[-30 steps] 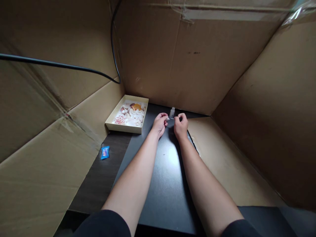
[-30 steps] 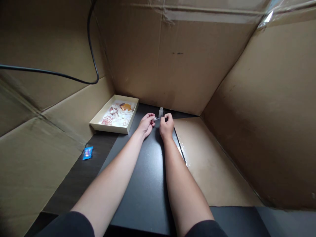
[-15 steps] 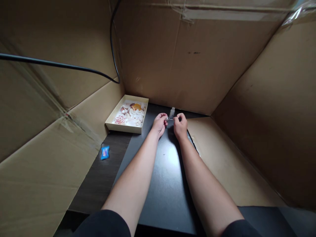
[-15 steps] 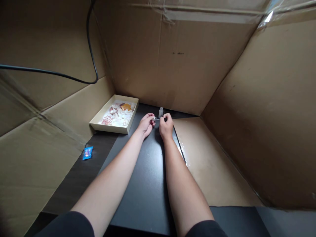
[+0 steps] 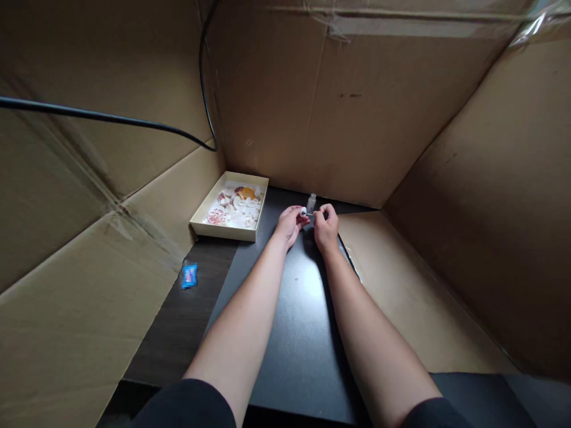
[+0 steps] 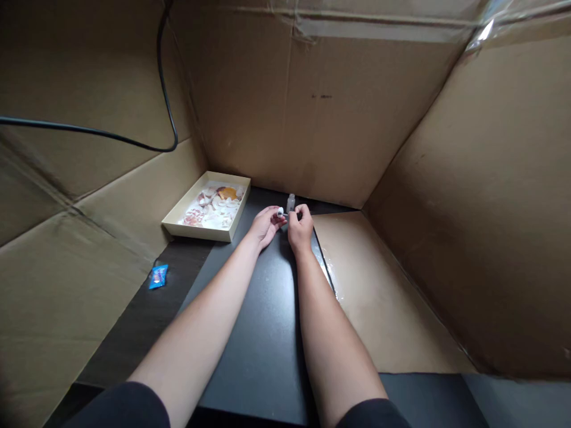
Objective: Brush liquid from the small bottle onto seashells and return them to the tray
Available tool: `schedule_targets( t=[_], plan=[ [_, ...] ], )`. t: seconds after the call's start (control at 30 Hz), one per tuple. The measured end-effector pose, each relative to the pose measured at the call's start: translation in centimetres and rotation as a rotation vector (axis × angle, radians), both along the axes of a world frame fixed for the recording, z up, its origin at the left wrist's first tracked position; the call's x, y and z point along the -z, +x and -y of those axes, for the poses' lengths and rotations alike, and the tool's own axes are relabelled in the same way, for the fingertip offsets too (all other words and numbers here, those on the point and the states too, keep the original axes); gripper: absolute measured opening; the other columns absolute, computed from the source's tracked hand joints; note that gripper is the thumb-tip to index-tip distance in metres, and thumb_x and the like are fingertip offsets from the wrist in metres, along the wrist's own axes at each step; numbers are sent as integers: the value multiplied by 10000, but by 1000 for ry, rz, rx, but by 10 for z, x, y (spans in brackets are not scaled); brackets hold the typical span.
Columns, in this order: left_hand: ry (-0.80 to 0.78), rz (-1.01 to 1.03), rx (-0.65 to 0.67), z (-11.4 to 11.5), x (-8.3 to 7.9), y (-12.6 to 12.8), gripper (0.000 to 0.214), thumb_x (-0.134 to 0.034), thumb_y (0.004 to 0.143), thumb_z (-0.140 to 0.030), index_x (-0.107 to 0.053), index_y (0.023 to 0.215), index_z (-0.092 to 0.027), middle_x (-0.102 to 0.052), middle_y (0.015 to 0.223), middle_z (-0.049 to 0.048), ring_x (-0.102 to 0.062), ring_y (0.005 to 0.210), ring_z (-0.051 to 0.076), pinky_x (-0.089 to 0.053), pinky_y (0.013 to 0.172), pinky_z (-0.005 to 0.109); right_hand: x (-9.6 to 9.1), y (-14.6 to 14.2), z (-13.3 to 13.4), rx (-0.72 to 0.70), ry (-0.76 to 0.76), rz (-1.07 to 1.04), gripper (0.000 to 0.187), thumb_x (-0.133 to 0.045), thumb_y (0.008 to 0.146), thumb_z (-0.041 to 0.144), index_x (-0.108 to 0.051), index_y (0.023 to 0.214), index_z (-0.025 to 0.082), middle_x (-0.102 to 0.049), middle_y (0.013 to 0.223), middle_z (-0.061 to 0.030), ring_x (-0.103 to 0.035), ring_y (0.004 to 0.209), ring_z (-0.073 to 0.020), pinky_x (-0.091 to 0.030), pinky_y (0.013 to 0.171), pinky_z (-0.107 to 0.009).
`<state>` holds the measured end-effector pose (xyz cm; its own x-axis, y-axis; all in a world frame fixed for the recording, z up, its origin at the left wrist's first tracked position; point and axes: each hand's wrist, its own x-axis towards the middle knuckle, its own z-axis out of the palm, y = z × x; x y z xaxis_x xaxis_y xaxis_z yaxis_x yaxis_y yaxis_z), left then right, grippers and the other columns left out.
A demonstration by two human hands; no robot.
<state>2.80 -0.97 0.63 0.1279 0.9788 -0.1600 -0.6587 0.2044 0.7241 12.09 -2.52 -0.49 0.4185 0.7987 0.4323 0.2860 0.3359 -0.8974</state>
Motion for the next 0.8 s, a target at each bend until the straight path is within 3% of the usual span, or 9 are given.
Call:
schedule_targets(
  t=[0.2,0.33,0.43,0.63,0.8],
  plan=[
    [10,21,18,-1,1,0,98,-498,799,-59,-515,733,-129,-565,608,-12,-599,593,98,-484,700,257,-1,0,0,80,16,4,83,-436,700,274,-376,676,222,-379,645,50,-367,624,-120,-317,622,-246],
    [-3,8,-2,-1,1,0,73,-542,799,-94,-539,732,-125,-559,617,-18,-600,602,91,-451,651,228,-1,0,0,39,10,10,89,-442,701,281,-376,685,224,-378,649,52,-364,617,-118,-324,619,-242],
    [-3,-11,-4,-2,1,0,56,-572,794,-114,-562,739,-119,-582,644,-9,-602,616,90,-427,628,218,-1,1,0,88,-1,29,83,-432,705,274,-369,685,224,-388,661,45,-379,641,-123,-339,643,-245],
    [-6,-6,-1,-1,2,0,57,-591,787,-123,-563,738,-122,-592,647,-5,-613,641,97,-472,728,255,-1,1,0,43,-4,31,95,-438,710,287,-367,695,226,-380,654,48,-365,614,-118,-338,615,-240],
    [4,3,1,-2,2,1,71,-566,790,-110,-540,727,-128,-591,637,-10,-611,647,84,-482,741,241,-2,1,1,103,10,8,92,-436,697,283,-368,679,224,-384,650,46,-373,623,-120,-332,623,-243]
  ],
)
